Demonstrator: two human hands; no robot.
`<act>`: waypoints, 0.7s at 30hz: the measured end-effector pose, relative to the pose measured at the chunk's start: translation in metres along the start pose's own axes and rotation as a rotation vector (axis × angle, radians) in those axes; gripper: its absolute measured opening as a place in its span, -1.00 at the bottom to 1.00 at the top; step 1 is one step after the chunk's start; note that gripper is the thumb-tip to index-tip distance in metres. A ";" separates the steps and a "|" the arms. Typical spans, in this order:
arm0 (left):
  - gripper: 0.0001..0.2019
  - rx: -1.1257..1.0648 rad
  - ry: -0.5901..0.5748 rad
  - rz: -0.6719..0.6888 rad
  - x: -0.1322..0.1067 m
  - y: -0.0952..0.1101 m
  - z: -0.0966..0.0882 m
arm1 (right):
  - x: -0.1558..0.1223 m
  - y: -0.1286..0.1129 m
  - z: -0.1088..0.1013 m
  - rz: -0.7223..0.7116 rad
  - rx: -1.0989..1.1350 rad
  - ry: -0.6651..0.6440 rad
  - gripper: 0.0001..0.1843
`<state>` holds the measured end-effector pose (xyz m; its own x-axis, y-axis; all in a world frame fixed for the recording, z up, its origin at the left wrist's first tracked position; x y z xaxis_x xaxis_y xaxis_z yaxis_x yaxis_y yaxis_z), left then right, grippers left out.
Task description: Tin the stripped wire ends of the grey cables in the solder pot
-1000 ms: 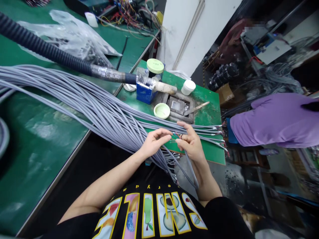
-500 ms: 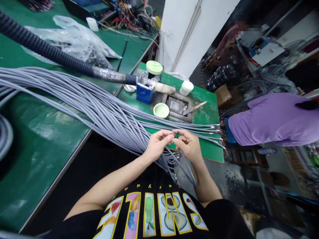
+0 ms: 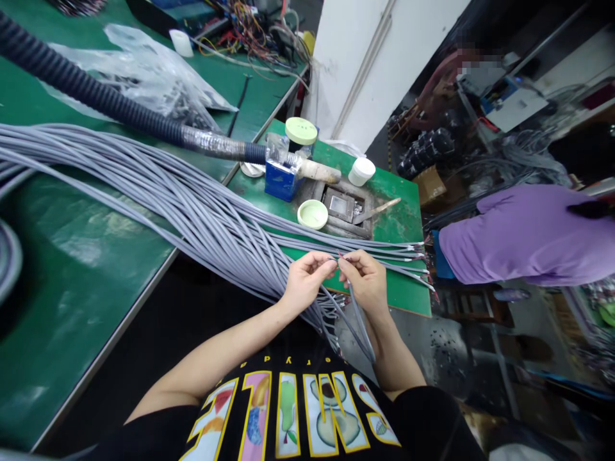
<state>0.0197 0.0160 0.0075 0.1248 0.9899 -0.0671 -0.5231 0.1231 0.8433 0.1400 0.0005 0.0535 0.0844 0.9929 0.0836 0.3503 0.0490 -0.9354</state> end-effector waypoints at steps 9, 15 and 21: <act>-0.69 0.011 -0.037 0.020 0.002 -0.006 0.002 | 0.010 -0.001 -0.001 -0.040 0.010 -0.033 -0.85; -0.80 0.409 -0.138 0.245 0.010 -0.003 -0.015 | 0.044 0.009 -0.017 0.017 0.037 -0.103 -0.79; -0.87 0.970 -0.164 0.687 0.022 0.008 -0.042 | 0.103 0.013 -0.041 0.034 -0.178 -0.139 -0.79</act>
<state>-0.0173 0.0413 -0.0093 0.2109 0.7988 0.5635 0.3224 -0.6010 0.7313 0.1912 0.0992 0.0644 -0.0265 0.9996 -0.0065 0.5093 0.0080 -0.8606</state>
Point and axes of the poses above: each hand's wrist, its own x-axis towards the middle knuckle, its own z-axis out of the palm, y = z × x, the point moved 2 cm from there along x, towards the middle knuckle
